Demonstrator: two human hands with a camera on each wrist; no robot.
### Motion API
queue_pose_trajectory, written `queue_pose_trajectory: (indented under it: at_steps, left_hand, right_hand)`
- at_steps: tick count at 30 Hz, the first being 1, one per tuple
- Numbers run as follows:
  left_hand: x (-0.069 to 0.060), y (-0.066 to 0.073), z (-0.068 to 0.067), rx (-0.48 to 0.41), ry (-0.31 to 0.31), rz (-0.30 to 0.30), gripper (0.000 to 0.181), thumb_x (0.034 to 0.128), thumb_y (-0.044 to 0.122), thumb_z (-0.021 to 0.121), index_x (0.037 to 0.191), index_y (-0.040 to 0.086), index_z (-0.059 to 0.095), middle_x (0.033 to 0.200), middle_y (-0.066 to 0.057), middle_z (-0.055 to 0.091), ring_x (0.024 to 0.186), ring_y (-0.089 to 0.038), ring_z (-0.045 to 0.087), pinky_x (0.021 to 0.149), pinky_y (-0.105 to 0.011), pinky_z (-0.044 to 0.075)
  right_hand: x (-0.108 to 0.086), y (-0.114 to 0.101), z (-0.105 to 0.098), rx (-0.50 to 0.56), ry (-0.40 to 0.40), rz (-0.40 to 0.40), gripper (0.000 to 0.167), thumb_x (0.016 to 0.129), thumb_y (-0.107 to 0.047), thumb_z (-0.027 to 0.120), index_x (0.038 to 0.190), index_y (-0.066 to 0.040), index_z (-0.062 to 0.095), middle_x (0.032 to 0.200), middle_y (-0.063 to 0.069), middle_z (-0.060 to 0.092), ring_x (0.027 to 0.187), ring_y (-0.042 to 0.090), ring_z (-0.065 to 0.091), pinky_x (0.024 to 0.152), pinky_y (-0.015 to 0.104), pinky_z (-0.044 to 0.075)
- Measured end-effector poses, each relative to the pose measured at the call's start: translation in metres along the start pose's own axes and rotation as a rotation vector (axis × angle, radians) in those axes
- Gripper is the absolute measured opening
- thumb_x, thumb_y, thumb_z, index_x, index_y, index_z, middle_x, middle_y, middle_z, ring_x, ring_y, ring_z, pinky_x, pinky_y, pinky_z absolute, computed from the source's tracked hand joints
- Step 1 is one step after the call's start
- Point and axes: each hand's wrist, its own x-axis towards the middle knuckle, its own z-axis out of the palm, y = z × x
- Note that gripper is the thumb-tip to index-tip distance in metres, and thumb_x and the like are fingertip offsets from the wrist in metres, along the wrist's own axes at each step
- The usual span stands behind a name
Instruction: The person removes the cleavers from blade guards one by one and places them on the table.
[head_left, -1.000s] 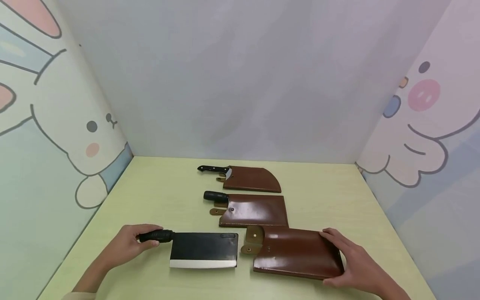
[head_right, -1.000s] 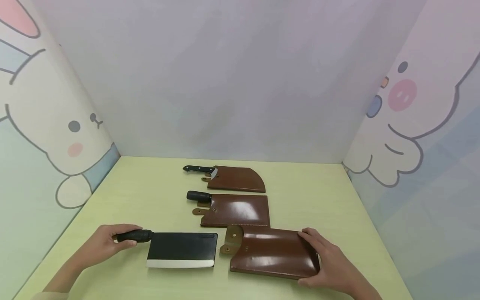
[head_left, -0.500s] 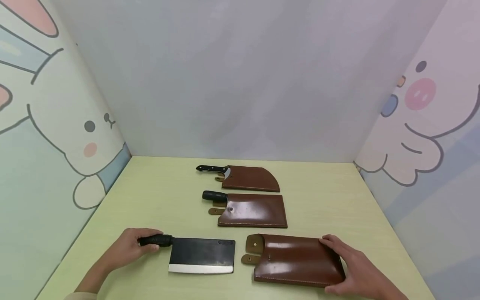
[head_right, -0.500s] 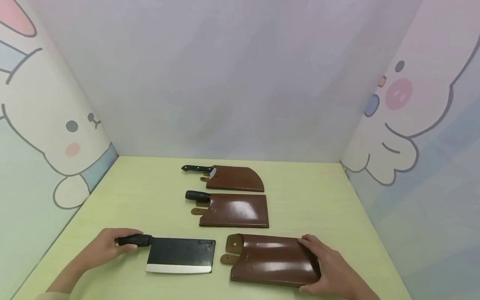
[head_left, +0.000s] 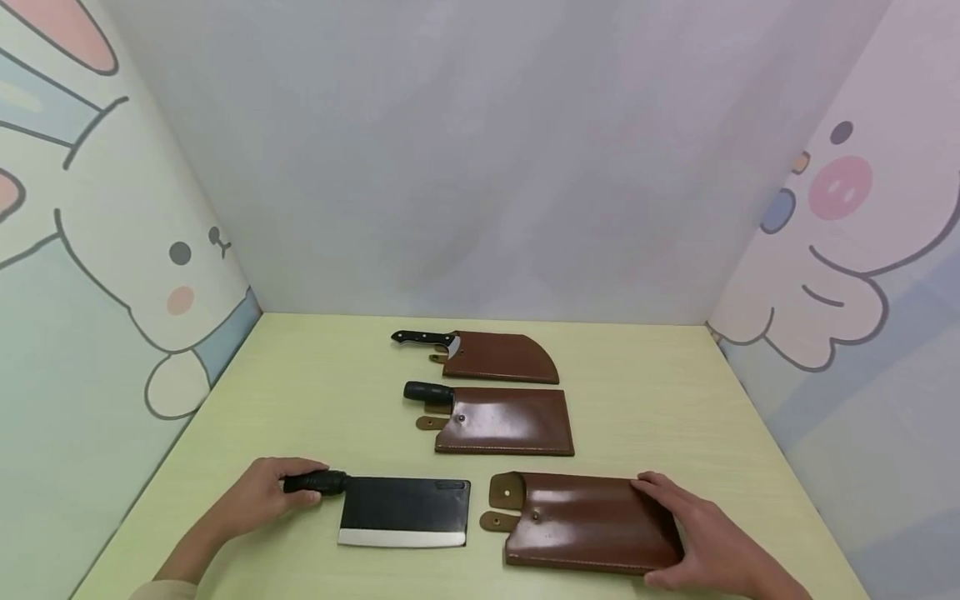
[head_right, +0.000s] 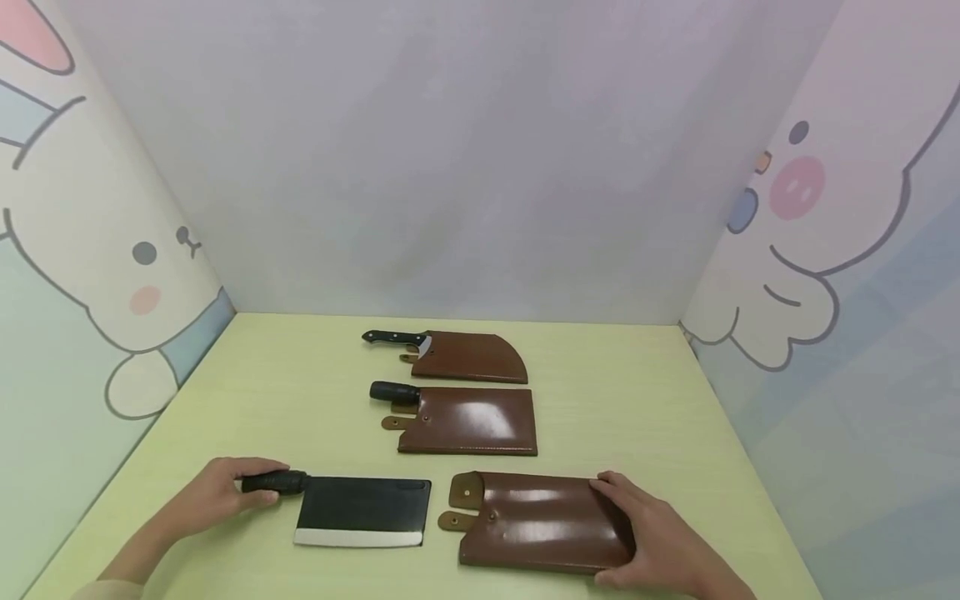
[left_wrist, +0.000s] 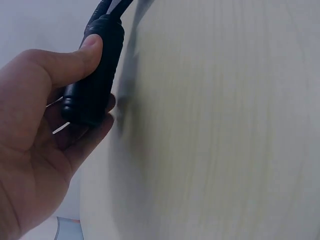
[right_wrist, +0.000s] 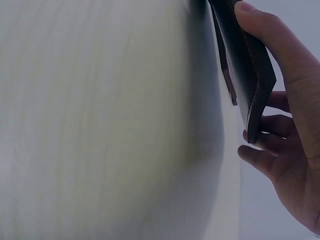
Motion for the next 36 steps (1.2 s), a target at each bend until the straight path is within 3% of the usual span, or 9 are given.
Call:
queue_pose_trajectory:
  at_steps: [6, 12, 18, 21, 30, 36]
  left_hand:
    - [0.0, -0.004, 0.003, 0.035, 0.023, 0.016, 0.041, 0.0841, 0.041, 0.082, 0.117, 0.017, 0.077, 0.11, 0.002, 0.076, 0.103, -0.018, 0.068, 0.084, -0.036, 0.054]
    - [0.001, -0.002, 0.003, 0.031, 0.034, -0.002, 0.043, 0.0832, 0.042, 0.084, 0.118, 0.016, 0.077, 0.113, 0.0, 0.075, 0.105, -0.024, 0.068, 0.085, -0.038, 0.054]
    - [0.009, 0.007, 0.0, 0.02, 0.027, -0.004, 0.04, 0.0916, 0.041, 0.077, 0.122, 0.015, 0.073, 0.118, 0.003, 0.073, 0.11, -0.029, 0.068, 0.091, -0.046, 0.053]
    - [0.017, 0.014, 0.0, 0.031, 0.054, -0.007, 0.037, 0.0952, 0.04, 0.073, 0.122, 0.015, 0.073, 0.119, 0.005, 0.072, 0.111, -0.027, 0.068, 0.092, -0.048, 0.053]
    - [0.051, 0.038, 0.002, 0.068, 0.159, 0.003, 0.046, 0.0945, 0.037, 0.074, 0.132, 0.011, 0.067, 0.13, -0.006, 0.068, 0.119, -0.033, 0.063, 0.096, -0.057, 0.049]
    - [0.075, 0.048, 0.006, 0.085, 0.162, 0.03, 0.057, 0.0938, 0.04, 0.075, 0.14, 0.01, 0.061, 0.14, -0.01, 0.062, 0.127, -0.034, 0.059, 0.101, -0.056, 0.048]
  right_hand:
    - [0.003, 0.0, 0.005, 0.003, -0.073, 0.021, 0.114, 0.065, -0.082, 0.077, 0.155, -0.021, 0.043, 0.153, 0.011, 0.048, 0.128, 0.039, 0.058, 0.084, 0.044, 0.056]
    - [0.006, -0.002, 0.005, -0.009, -0.135, 0.069, 0.118, 0.063, -0.086, 0.073, 0.156, -0.021, 0.041, 0.157, 0.007, 0.042, 0.134, 0.035, 0.053, 0.09, 0.044, 0.055]
    - [0.008, -0.003, -0.001, -0.058, -0.031, -0.008, 0.116, 0.065, -0.084, 0.073, 0.154, -0.014, 0.046, 0.159, 0.011, 0.043, 0.133, 0.036, 0.055, 0.088, 0.046, 0.056]
    - [0.014, -0.006, -0.01, -0.05, 0.01, -0.018, 0.109, 0.069, -0.079, 0.074, 0.152, -0.013, 0.048, 0.159, 0.01, 0.044, 0.133, 0.036, 0.055, 0.088, 0.049, 0.056]
    - [0.046, -0.013, -0.022, -0.005, 0.1, -0.032, 0.099, 0.075, -0.068, 0.08, 0.154, -0.02, 0.046, 0.157, 0.01, 0.046, 0.137, 0.038, 0.051, 0.091, 0.059, 0.052]
    - [0.073, -0.016, -0.022, 0.002, 0.122, -0.065, 0.098, 0.077, -0.066, 0.08, 0.156, -0.02, 0.044, 0.158, 0.011, 0.045, 0.142, 0.038, 0.045, 0.096, 0.062, 0.048]
